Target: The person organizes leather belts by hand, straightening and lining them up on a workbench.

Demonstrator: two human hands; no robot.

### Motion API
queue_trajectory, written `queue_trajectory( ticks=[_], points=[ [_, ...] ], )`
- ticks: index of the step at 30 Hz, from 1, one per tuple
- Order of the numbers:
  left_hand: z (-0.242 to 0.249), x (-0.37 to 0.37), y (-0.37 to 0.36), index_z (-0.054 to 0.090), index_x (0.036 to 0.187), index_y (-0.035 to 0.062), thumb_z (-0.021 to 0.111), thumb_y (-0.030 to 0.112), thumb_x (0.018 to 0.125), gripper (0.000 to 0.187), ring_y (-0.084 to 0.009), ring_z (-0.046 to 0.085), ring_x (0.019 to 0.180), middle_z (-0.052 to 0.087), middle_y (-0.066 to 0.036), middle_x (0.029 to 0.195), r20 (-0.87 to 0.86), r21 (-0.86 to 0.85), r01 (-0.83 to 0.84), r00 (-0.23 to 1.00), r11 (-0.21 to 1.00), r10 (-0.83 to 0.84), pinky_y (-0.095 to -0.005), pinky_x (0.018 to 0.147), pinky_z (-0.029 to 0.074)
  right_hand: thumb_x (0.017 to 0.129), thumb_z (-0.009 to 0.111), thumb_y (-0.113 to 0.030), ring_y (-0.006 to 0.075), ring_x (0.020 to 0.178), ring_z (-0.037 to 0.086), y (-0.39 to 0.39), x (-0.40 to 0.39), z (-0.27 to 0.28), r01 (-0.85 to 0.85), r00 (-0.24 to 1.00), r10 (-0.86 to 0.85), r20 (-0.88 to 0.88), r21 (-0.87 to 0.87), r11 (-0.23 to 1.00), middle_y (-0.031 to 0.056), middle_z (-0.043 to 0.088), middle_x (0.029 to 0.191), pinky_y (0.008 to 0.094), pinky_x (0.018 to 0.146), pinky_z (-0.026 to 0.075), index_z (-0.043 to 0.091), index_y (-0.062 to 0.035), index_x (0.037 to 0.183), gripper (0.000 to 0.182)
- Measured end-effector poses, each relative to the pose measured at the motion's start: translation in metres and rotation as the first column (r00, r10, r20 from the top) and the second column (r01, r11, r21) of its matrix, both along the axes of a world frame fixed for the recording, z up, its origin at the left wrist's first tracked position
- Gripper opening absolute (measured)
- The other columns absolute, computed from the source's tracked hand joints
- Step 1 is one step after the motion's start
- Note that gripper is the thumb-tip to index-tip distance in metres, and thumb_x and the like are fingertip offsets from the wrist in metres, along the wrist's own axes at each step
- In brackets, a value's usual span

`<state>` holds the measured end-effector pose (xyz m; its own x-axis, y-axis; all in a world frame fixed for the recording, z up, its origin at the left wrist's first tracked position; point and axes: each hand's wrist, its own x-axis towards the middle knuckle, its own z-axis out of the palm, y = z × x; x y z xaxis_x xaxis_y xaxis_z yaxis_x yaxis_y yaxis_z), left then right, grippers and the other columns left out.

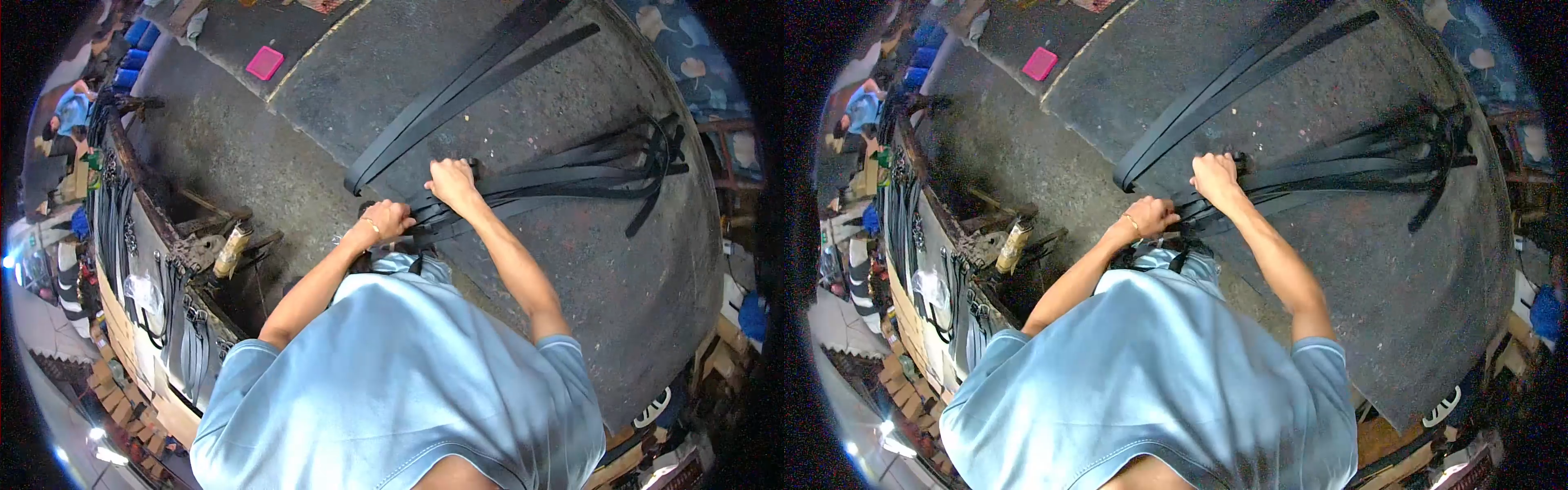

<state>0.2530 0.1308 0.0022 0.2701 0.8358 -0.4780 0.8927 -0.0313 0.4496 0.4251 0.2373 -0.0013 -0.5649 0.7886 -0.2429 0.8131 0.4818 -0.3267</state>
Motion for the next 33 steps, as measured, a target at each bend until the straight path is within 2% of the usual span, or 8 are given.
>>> queue_trajectory(
  ticks=[4,6,8,10,18,22,26,33],
  points=[
    [-0.024,-0.05,0.006,0.064,0.087,0.003,0.067,0.022,0.077,0.022,-0.0348,0.064,0.075,0.064,-0.02,0.079,0.304,0.073,-0.642,0.743,0.763,0.597,-0.0437,0.068,0.05,0.073,0.07,-0.02,0.0361,0.082,0.066,0.006,-0.007,-0.005,-0.073,0.996,0.076,0.04,-0.074,0.995,0.0189,0.066,0.084,0.0452,0.072,0.051,0.065,-0.002,0.084,0.021],
    [-0.03,-0.074,0.007,0.063,0.092,-0.0004,0.071,0.02,0.074,0.028,-0.0356,0.063,0.084,0.065,-0.02,0.087,0.156,0.433,-0.599,0.786,0.674,0.599,-0.0432,0.076,0.049,0.074,0.068,-0.017,0.0373,0.081,0.065,0.011,-0.009,-0.009,0.022,1.0,-0.023,-0.015,-0.045,0.999,0.0196,0.066,0.085,0.0461,0.07,0.052,0.065,-0.0005,0.084,0.019],
    [-0.043,-0.096,0.008,0.063,0.095,-0.0013,0.073,0.02,0.073,0.032,-0.0359,0.062,0.088,0.065,-0.02,0.092,0.197,0.337,-0.627,0.776,0.702,0.599,-0.0427,0.079,0.049,0.077,0.067,-0.014,0.0323,0.079,0.067,0.017,-0.009,-0.014,0.14,0.888,-0.23,-0.397,-0.244,0.96,0.0176,0.067,0.084,0.0408,0.068,0.054,0.065,0.0002,0.092,0.02],
    [-0.048,-0.108,0.009,0.062,0.098,-0.0022,0.074,0.021,0.072,0.037,-0.0362,0.061,0.093,0.064,-0.021,0.096,0.235,0.233,-0.64,0.768,0.732,0.596,-0.0422,0.082,0.048,0.079,0.069,-0.011,0.0222,0.077,0.067,0.019,-0.014,-0.01,0.177,0.652,-0.598,-0.467,-0.672,0.719,0.013,0.066,0.087,0.033,0.067,0.056,0.063,0.0015,0.1,0.025],
    [-0.036,-0.133,0.022,0.066,0.093,-0.0006,0.074,0.02,0.072,0.031,-0.0374,0.061,0.091,0.065,-0.02,0.096,0.148,0.168,-0.378,0.923,0.91,0.356,-0.0402,0.078,0.049,0.083,0.065,-0.001,0.016,0.089,0.062,-0.042,-0.041,0.01,-0.083,0.181,-0.865,-0.468,-0.884,0.46,0.0116,0.062,0.104,0.0304,0.079,0.055,0.06,0.0006,0.108,0.025],
    [-0.029,-0.149,0.037,0.061,0.085,0.002,0.07,0.017,0.081,0.018,-0.0139,0.062,0.074,0.065,-0.006,0.08,0.514,-0.241,-0.271,0.779,0.932,0.359,-0.0316,0.059,0.045,0.089,0.059,-0.007,0.024,0.089,0.066,-0.073,-0.072,0.04,-0.203,-0.082,-0.954,-0.288,-0.932,0.299,0.0124,0.065,0.098,0.0322,0.079,0.055,0.058,-0.0001,0.11,0.022],
    [-0.011,-0.169,0.042,0.058,0.099,0.0044,0.064,0.005,0.084,0.017,-0.0081,0.06,0.081,0.066,-0.004,0.096,0.661,-0.693,0.151,0.523,0.705,0.538,-0.0213,0.064,0.047,0.091,0.057,-0.008,0.0264,0.085,0.068,-0.099,-0.1,0.045,-0.074,-0.214,-0.929,-0.302,-0.943,0.323,0.0134,0.065,0.096,0.0326,0.076,0.057,0.057,0.0025,0.111,0.023],
    [0.016,-0.187,0.046,0.049,0.12,0.0018,0.064,-0.006,0.079,0.045,-0.0122,0.063,0.092,0.063,-0.007,0.109,0.732,-0.674,0.437,0.5,0.596,0.462,-0.0268,0.076,0.053,0.088,0.059,-0.003,0.028,0.102,0.062,-0.136,-0.13,0.07,-0.071,-0.418,-0.795,-0.439,-0.857,0.511,0.0147,0.064,0.103,0.0346,0.091,0.05,0.056,0.0005,0.112,0.024]
  ],
)
